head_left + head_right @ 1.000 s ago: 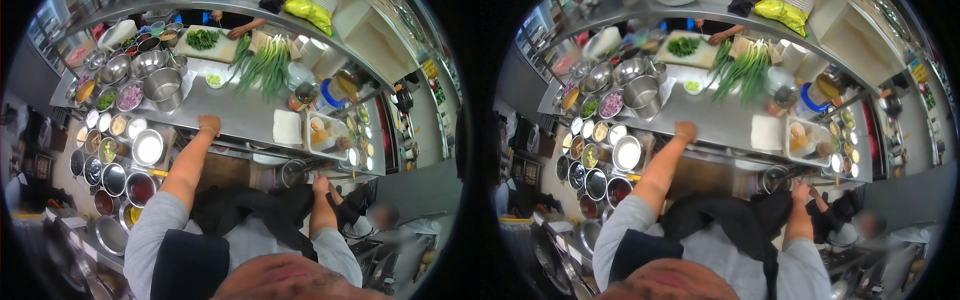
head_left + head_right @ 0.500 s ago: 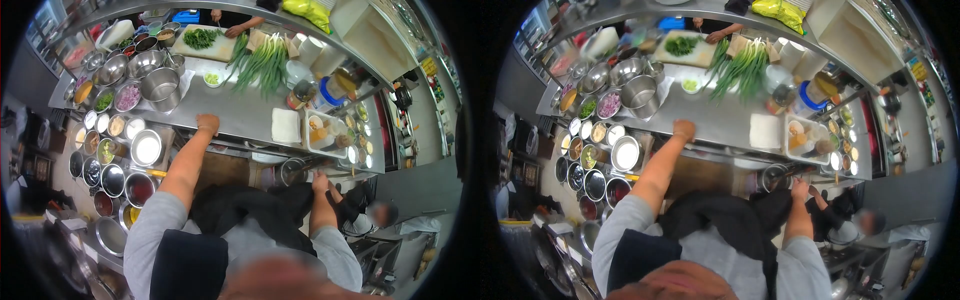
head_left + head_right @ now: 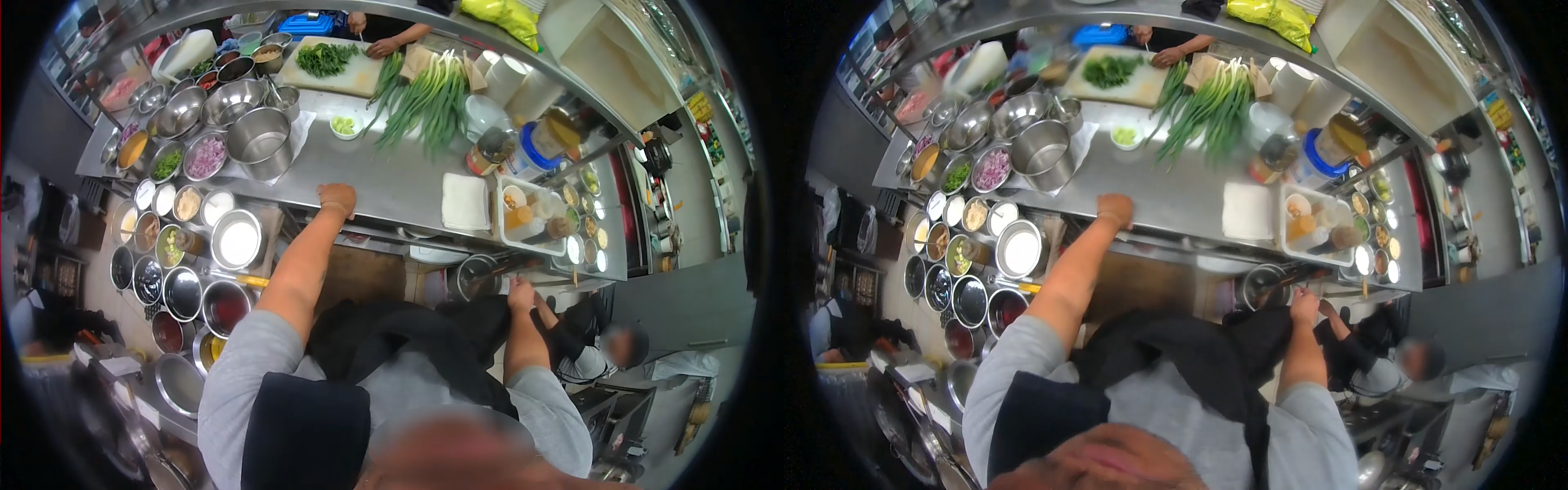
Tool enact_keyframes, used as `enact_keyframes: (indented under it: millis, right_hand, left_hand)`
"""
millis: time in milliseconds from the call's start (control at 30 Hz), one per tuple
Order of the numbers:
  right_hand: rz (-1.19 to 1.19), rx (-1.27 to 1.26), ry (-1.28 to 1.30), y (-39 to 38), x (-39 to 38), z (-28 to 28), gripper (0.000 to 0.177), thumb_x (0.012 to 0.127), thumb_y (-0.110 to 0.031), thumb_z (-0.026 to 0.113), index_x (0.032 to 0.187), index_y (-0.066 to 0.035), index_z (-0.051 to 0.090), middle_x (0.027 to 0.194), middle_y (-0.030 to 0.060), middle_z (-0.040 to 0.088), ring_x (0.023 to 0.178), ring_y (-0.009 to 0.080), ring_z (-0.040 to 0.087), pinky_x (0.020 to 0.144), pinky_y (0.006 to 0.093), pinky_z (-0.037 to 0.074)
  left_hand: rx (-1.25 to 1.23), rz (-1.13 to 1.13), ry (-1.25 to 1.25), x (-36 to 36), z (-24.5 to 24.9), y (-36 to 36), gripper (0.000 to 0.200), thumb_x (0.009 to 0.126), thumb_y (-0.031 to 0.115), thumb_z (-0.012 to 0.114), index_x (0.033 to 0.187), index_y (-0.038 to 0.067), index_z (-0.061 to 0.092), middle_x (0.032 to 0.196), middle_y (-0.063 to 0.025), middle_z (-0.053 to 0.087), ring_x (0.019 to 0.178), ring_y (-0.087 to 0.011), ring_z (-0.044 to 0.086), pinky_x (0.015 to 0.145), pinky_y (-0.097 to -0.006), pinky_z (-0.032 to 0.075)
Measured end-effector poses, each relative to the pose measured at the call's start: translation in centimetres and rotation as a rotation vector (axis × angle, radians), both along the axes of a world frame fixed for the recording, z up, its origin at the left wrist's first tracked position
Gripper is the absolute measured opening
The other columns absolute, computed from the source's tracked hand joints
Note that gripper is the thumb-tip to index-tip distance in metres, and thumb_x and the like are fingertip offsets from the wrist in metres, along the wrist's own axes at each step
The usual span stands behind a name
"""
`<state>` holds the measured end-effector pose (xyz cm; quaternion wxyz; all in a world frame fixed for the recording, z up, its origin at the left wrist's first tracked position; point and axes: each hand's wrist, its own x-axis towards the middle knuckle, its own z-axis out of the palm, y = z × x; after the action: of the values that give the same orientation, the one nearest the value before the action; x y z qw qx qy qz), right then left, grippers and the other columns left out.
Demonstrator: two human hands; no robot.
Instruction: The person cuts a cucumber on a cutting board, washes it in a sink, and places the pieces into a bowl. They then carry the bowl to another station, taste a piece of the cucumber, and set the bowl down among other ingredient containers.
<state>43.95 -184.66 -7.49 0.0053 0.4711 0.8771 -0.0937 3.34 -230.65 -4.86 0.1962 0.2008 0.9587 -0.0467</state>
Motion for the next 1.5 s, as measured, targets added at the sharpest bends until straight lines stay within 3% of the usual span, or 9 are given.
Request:
enact_keyframes:
  millis: [1000, 1067, 1167, 1300, 1333, 1367, 1400, 1500]
  right_hand:
    - [-0.016, 0.019, 0.046, 0.2, 0.2, 0.2, 0.04, 0.102, -0.04, 0.065, 0.122, -0.008, 0.077, 0.118, 0.0244, 0.076, 0.118, 0.0449, 0.069, 0.101, 0.0537, 0.053]
    - [0.009, -0.052, 0.004, 0.3, 0.2, 0.5, 0.043, 0.104, -0.043, 0.062, 0.129, -0.009, 0.076, 0.127, 0.0267, 0.073, 0.127, 0.0448, 0.064, 0.107, 0.0529, 0.052]
    - [0.023, -0.037, 0.023, 0.1, 0.2, 0.7, 0.043, 0.103, -0.042, 0.064, 0.127, -0.009, 0.077, 0.127, 0.027, 0.073, 0.124, 0.045, 0.066, 0.106, 0.0538, 0.052]
    - [0.062, -0.006, 0.104, 0.0, 0.2, 0.3, 0.042, 0.102, -0.043, 0.064, 0.115, -0.005, 0.079, 0.116, 0.0256, 0.076, 0.113, 0.0463, 0.07, 0.1, 0.0541, 0.054]
    - [0.089, -0.005, 0.12, 0.5, 0.4, 0.2, 0.043, 0.102, -0.043, 0.064, 0.113, -0.005, 0.079, 0.115, 0.0259, 0.076, 0.112, 0.0464, 0.07, 0.099, 0.0547, 0.054]
    - [0.24, 0.056, 0.042, -1.5, 0.2, 3.4, 0.043, 0.102, -0.043, 0.064, 0.112, -0.004, 0.08, 0.112, 0.0264, 0.076, 0.111, 0.0463, 0.071, 0.099, 0.0549, 0.054]
    - [0.124, 0.027, -0.013, -1.5, -0.1, 3.3, 0.043, 0.103, -0.044, 0.063, 0.113, -0.005, 0.08, 0.113, 0.0265, 0.076, 0.111, 0.0461, 0.071, 0.099, 0.0551, 0.054]
    - [-0.072, -0.036, 0.077, -0.6, 0.2, 0.9, 0.038, 0.101, -0.04, 0.063, 0.116, -0.011, 0.081, 0.115, 0.0235, 0.077, 0.114, 0.0448, 0.07, 0.102, 0.0536, 0.055]
  left_hand:
    - [-0.001, 0.006, -0.019, 0.3, -0.2, 0.0, 0.053, 0.074, 0.036, 0.097, 0.122, 0.019, 0.081, 0.124, -0.0039, 0.08, 0.117, -0.0299, 0.075, 0.098, -0.0581, 0.051]
    - [0.011, 0.015, -0.053, 0.6, -0.4, -0.2, 0.054, 0.073, 0.036, 0.097, 0.121, 0.019, 0.081, 0.123, -0.0041, 0.08, 0.116, -0.0292, 0.075, 0.098, -0.0577, 0.051]
    - [0.031, 0.014, 0.005, 0.9, -0.8, -0.3, 0.051, 0.073, 0.037, 0.097, 0.119, 0.019, 0.082, 0.121, -0.0049, 0.081, 0.115, -0.0281, 0.076, 0.098, -0.0579, 0.051]
    - [0.048, 0.023, 0.056, 0.4, -0.9, -0.5, 0.05, 0.072, 0.041, 0.097, 0.114, 0.019, 0.083, 0.118, -0.0072, 0.081, 0.114, -0.0274, 0.076, 0.098, -0.0509, 0.055]
    - [0.013, -0.069, 0.028, 0.3, -0.8, -0.8, 0.046, 0.076, 0.043, 0.093, 0.111, 0.014, 0.082, 0.115, -0.0123, 0.081, 0.111, -0.0335, 0.077, 0.094, -0.0501, 0.059]
    - [0.013, -0.097, 0.055, 0.7, -0.5, -1.1, 0.043, 0.077, 0.045, 0.092, 0.106, 0.014, 0.083, 0.111, -0.013, 0.081, 0.106, -0.0321, 0.078, 0.091, -0.0472, 0.061]
    - [-0.036, -0.13, 0.073, 0.8, -0.5, -0.8, 0.045, 0.076, 0.046, 0.092, 0.106, 0.014, 0.084, 0.112, -0.0128, 0.081, 0.107, -0.0302, 0.079, 0.089, -0.0441, 0.063]
    - [-0.039, -0.179, 0.104, 0.9, -0.3, -0.7, 0.042, 0.078, 0.044, 0.089, 0.11, 0.016, 0.082, 0.113, -0.0105, 0.081, 0.109, -0.0301, 0.078, 0.089, -0.0483, 0.062]
